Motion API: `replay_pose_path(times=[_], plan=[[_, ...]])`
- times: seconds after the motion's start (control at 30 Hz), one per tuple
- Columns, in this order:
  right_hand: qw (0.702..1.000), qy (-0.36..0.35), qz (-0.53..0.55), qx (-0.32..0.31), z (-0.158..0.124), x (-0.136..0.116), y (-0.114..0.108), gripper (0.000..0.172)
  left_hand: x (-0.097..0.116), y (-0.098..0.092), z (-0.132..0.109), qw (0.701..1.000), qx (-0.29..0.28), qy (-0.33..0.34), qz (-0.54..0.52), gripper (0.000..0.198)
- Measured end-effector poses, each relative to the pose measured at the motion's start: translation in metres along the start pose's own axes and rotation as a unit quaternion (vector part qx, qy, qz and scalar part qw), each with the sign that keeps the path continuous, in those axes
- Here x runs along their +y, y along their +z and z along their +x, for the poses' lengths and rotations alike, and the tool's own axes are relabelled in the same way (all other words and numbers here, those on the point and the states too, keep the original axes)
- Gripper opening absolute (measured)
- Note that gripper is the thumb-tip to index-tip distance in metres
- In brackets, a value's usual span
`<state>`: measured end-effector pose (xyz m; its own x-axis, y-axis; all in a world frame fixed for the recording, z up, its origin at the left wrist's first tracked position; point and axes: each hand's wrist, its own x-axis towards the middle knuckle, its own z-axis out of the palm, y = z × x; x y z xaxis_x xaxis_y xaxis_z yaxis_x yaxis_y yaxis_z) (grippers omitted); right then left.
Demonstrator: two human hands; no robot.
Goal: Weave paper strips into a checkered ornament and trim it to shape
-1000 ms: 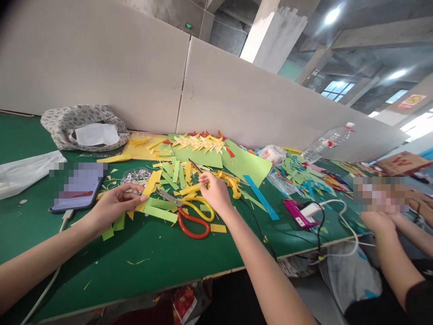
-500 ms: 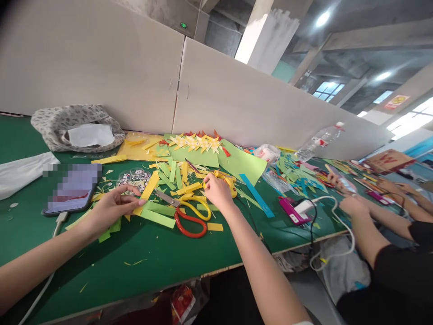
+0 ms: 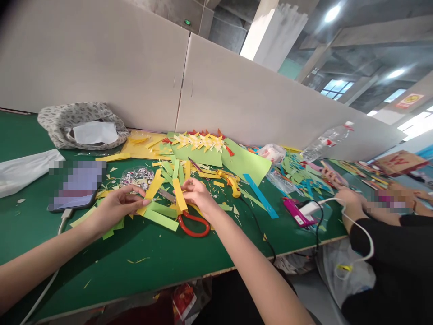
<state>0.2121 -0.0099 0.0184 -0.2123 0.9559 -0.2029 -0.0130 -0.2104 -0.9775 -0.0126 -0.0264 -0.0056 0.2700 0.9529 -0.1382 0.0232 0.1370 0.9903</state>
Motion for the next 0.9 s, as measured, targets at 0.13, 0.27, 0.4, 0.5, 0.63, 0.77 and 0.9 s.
replay_pose_path(times=[0.13,0.27,0.4,0.5,0.63,0.77,0.9], plan=[[0.992,-0.035,-0.111,0.038,0.003,0.000,-0.004,0.021,0.001,0.001,-0.001,1.000,-0.001,-0.011,-0.003,0.031],[0.872,-0.128,-0.439,0.174,0.001,-0.010,-0.032,0.015,0.002,0.000,-0.001,1.000,-0.006,0.000,-0.012,0.030],[0.691,-0.175,-0.657,0.244,0.002,-0.010,-0.051,0.019,0.002,0.002,-0.001,0.999,-0.028,0.016,0.002,0.027],[0.688,-0.231,-0.650,0.225,0.004,-0.004,-0.040,0.016,0.000,0.005,-0.002,0.998,-0.059,0.028,0.018,0.025],[0.718,-0.284,-0.628,0.102,0.013,0.003,-0.010,0.022,-0.003,0.007,-0.004,0.993,-0.106,0.036,0.038,0.021],[0.746,-0.213,-0.623,0.103,0.038,0.002,0.004,0.026,-0.005,0.009,-0.004,0.991,-0.124,0.037,0.039,0.020],[0.765,-0.145,-0.604,0.171,0.078,-0.001,0.003,0.033,-0.005,0.009,-0.003,0.991,-0.124,0.040,0.037,0.018]])
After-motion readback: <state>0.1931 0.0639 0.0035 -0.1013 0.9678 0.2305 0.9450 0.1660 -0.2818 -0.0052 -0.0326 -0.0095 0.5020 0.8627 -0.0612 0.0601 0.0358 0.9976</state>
